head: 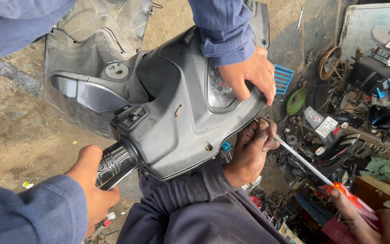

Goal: The person uses a screwdriver to remove screws from the front fairing of a motorcycle. A second person assists by holding the fairing steady. The person continues to unscrew multiple fasteners around the front panel, then removes the fairing from the motorcycle.

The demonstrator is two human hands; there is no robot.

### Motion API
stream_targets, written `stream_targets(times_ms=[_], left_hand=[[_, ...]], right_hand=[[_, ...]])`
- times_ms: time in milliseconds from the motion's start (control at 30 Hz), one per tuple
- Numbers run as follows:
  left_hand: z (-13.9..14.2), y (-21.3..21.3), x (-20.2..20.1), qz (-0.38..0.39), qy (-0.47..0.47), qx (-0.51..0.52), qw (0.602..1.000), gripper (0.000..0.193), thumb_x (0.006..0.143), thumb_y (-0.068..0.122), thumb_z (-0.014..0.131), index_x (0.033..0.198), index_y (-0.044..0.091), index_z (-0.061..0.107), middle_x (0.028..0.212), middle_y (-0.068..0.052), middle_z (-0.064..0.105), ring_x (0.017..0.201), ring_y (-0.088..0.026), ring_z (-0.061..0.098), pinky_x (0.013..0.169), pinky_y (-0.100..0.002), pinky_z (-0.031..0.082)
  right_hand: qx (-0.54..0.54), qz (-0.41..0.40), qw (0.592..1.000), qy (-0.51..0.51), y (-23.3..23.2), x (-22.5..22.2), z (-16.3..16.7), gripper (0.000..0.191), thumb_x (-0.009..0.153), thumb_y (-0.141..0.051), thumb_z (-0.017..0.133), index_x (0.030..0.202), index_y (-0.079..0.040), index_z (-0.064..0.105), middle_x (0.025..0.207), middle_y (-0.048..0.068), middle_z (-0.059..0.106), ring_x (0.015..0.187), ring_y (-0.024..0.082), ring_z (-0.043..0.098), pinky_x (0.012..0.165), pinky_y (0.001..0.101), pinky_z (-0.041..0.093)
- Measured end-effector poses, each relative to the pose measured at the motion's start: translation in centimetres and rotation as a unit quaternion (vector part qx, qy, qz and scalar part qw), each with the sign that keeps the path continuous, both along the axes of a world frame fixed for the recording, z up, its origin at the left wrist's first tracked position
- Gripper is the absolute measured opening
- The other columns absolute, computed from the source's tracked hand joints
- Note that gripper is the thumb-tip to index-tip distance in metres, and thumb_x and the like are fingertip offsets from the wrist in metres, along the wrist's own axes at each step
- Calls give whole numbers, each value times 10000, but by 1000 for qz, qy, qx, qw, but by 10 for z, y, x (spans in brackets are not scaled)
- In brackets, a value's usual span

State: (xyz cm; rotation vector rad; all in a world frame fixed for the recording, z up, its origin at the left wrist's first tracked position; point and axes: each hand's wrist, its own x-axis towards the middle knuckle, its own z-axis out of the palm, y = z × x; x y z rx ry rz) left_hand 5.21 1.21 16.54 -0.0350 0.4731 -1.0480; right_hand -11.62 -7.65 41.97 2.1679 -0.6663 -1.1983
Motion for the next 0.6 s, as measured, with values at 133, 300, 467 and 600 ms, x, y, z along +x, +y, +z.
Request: stream_targets(times_ms=[133,300,467,600], left_hand=[[1,-1,2,-2,3,11,1000,260,1153,311,468,1002,116,549,919,45,521,695,-56,327,719,-247,347],[1,-2,0,15,-5,-5,1000,278,1184,318,471,1007,120,554,839,72,453,705,-46,319,725,-241,335],[-1,-3,-3,5,7,7,1000,277,1148,314,464,980,114,558,797,55,421,690,-45,317,709,-240,325],[-3,-2,-2,27,-14,-5,1000,304,1185,310,451,999,101,569,738,82,371,685,-40,316,698,-232,316]], right_hand=[[3,-136,982,133,-27,18,10,646,896,-519,617,1523,-416,499,703,-93,641,597,69,529,606,215,451],[90,-715,665,-197,-37,33,17,666,948,-255,668,1600,-207,544,701,110,579,470,216,470,460,409,345],[280,-513,731,-352,-4,27,24,738,992,-260,725,1650,-49,468,886,123,644,605,145,591,517,321,507],[331,-315,805,-378,10,45,19,604,981,-291,668,1490,-1,524,1120,170,704,937,175,676,846,348,509]])
